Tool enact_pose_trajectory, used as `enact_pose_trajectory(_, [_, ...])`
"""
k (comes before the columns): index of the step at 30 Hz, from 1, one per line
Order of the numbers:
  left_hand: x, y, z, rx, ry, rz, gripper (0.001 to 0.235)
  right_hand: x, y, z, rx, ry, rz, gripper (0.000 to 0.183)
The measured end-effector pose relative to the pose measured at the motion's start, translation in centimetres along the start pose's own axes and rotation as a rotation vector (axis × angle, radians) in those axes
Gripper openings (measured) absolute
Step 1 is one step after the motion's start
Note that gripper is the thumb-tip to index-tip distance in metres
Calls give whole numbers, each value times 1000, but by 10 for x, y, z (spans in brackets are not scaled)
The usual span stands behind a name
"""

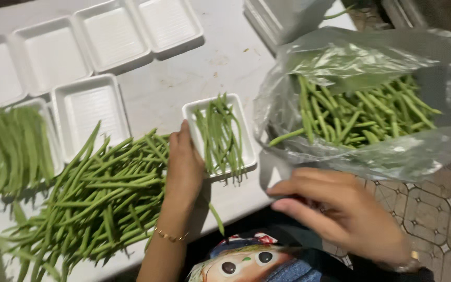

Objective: The person takes green beans from a plastic bag and arranges them into white styrofoam trays on a table. The person handles the beans by hand, placing them one by one or in small groups into the trays.

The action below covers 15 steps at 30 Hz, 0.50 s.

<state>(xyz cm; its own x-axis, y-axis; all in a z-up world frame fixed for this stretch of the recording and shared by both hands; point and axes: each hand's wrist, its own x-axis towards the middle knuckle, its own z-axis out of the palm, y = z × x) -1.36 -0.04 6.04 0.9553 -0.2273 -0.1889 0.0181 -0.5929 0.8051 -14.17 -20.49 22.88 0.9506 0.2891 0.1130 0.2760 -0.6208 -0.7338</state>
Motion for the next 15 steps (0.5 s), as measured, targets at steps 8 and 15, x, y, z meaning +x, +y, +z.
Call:
enact_pose_trajectory(8, [11,-31,16,156,119,131,59,-45,84,-106,-402,470,367,22])
enact_pose_trajectory(15, [15,-28,18,233,127,47,56,-77,219,-111,228,570,491,32])
